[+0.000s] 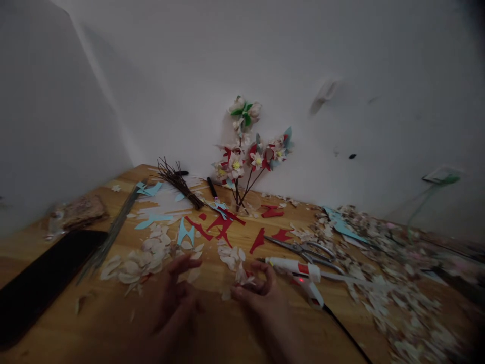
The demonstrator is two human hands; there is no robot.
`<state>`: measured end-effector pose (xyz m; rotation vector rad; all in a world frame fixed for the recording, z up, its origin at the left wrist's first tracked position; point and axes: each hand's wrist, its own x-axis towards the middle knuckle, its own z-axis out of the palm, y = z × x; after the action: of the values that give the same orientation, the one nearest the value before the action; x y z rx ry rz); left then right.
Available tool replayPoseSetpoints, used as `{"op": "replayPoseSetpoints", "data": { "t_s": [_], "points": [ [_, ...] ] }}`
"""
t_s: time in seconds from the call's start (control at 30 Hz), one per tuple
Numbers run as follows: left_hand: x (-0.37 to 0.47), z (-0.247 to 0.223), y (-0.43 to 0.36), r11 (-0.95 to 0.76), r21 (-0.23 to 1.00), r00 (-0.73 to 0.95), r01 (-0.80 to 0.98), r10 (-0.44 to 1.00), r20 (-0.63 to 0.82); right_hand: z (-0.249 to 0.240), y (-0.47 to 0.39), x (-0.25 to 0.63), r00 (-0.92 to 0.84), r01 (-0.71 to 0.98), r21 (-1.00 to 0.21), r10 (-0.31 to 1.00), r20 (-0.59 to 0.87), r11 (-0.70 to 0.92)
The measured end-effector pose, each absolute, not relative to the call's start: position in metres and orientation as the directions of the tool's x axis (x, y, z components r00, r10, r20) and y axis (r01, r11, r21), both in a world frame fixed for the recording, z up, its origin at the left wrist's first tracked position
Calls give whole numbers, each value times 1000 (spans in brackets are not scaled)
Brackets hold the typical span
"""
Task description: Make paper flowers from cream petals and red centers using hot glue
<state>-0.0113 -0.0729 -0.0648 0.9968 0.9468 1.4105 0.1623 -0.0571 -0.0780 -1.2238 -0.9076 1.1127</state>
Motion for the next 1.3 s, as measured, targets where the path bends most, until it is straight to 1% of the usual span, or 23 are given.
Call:
{"op": "replayPoseSetpoints", "data": {
  "t_s": [0.07, 0.1, 0.13, 0.23, 0.3, 0.4, 0.5, 0.63, 0.77, 0.97, 1.13, 1.3],
  "points": [
    [-14, -55, -71, -64, 959, -78, -277, 996, 44, -78, -60, 160, 188, -229, -971, 976, -113, -69],
    [-14, -51, -69, -49, 965, -88, -257, 996, 27, -77, -61, 159, 166, -257, -963, 977, -131, -85],
    [-15, -47, -68, -29, 969, -105, -244, 994, 4, -75, -62, 158, 163, -259, -963, 979, -119, -74],
    [-16, -43, -64, 43, 969, -128, -244, 989, -76, -70, -64, 154, 153, -187, -982, 987, -55, -25],
    [-14, -46, -63, 67, 962, -102, -266, 990, -97, -68, -66, 152, 154, -121, -992, 988, -2, 17],
    [-10, -54, -62, 48, 963, -19, -265, 998, -55, -65, -70, 150, 131, -58, -997, 990, 49, 57],
    [-5, -61, -64, 39, 971, 63, -238, 998, -24, -64, -73, 148, 85, -43, -999, 996, 6, 9],
    [0, -62, -69, 76, 974, 115, -212, 992, -52, -58, -75, 145, 103, -78, -996, 993, -54, -46],
    [2, -58, -71, 93, 977, 110, -194, 991, -73, -54, -74, 142, 116, -83, -995, 991, -69, -60],
    [0, -54, -71, 116, 979, 97, -167, 990, -101, -55, -76, 141, 87, -29, -999, 996, -25, -22],
    [1, -57, -71, 117, 981, 65, -158, 992, -108, -56, -79, 139, 116, -12, -1000, 993, -8, -7],
    [1, -58, -72, 105, 983, 80, -153, 992, -93, -55, -82, 140, 108, 89, -996, 994, 36, 26]
  ]
}}
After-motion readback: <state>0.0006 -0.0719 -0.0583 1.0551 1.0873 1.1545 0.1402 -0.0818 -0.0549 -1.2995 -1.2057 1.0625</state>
